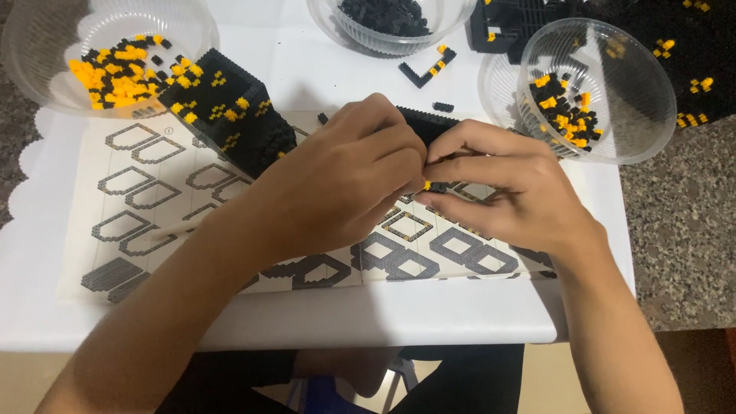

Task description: Assembling a figure using small black and yellow building blocks on a tray.

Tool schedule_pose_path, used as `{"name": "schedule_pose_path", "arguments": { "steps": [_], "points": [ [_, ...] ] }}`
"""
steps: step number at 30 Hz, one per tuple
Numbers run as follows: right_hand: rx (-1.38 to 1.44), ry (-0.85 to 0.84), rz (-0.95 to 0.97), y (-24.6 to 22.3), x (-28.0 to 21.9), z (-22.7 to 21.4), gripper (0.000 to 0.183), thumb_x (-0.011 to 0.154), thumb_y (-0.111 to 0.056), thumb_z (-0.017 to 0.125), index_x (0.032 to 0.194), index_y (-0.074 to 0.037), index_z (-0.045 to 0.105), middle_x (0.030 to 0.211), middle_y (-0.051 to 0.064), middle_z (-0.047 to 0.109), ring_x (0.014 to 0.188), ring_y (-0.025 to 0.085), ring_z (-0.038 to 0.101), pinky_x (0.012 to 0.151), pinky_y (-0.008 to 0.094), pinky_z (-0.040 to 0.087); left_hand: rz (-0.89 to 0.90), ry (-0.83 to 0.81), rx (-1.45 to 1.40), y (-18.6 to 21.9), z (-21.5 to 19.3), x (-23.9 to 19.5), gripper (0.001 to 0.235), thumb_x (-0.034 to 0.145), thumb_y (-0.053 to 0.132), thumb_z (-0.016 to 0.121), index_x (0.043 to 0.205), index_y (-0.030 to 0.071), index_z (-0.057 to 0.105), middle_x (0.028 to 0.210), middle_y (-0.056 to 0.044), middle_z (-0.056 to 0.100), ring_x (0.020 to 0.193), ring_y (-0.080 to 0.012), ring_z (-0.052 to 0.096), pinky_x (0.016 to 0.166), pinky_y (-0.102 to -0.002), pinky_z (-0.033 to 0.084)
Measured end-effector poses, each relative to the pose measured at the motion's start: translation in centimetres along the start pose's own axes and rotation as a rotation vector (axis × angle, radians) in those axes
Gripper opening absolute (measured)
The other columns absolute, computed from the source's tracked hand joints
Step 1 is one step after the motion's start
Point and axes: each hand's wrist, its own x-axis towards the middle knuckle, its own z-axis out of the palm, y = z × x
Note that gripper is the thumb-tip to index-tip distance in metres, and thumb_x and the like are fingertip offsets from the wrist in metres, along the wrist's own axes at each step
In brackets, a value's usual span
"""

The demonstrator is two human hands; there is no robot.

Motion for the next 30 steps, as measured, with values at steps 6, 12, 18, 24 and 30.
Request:
{"name": "schedule_pose_path", "arguments": {
  "steps": [6,12,18,24,30],
  "points": [
    [0.047,-0.005,0.040,0.1,0.0,-0.1,0.013,0.081,-0.004,0.073,0.091,0.002,0.068,0.095,0.011,0.061,0.080,0.018,0.060,0.072,0.027,0.048,-0.064,0.025,-0.047,0.0,0.4,-0.1,0.009,0.090,-0.003,0.062,0.089,0.001,0.055,0.088,-0.009,0.054,0.092,-0.0287,0.045,0.076,-0.041,0.043],
    [0.136,0.003,0.069,0.1,0.2,0.1,0.014,0.080,-0.002,0.072,0.092,0.003,0.067,0.094,0.012,0.061,0.079,0.019,0.059,0.073,0.028,0.049,-0.053,0.058,-0.074,-0.1,0.5,-0.3,0.013,0.089,-0.001,0.066,0.088,0.004,0.054,0.088,-0.009,0.055,0.091,-0.0295,0.046,0.074,-0.041,0.043],
    [0.107,-0.033,0.136,0.3,0.1,-0.3,0.019,0.076,-0.008,0.077,0.092,-0.001,0.068,0.097,0.010,0.062,0.078,0.016,0.059,0.075,0.028,0.048,-0.087,0.034,-0.057,-0.7,0.6,-0.8,0.027,0.083,0.006,0.075,0.101,0.007,0.055,0.097,-0.006,0.057,0.099,-0.0288,0.046,0.078,-0.041,0.042],
    [0.239,0.031,0.311,-0.3,0.0,-0.5,0.049,0.068,-0.006,0.084,0.101,-0.010,0.048,0.102,0.005,0.059,0.076,0.010,0.057,0.076,0.024,0.053,-0.078,0.053,-0.130,-0.5,0.6,-0.7,0.035,0.081,0.003,0.075,0.108,0.010,0.052,0.100,-0.006,0.058,0.097,-0.0269,0.054,0.092,-0.046,0.039],
    [0.381,0.067,0.355,-0.5,-0.1,-0.3,0.042,0.073,0.001,0.078,0.102,-0.005,0.048,0.083,0.003,0.060,0.067,0.009,0.051,0.068,0.021,0.046,0.006,0.117,-0.012,-0.7,0.9,-0.7,0.025,0.083,0.000,0.070,0.102,0.009,0.057,0.095,-0.001,0.063,0.088,-0.0254,0.054,0.092,-0.043,0.040]
  ]
}}
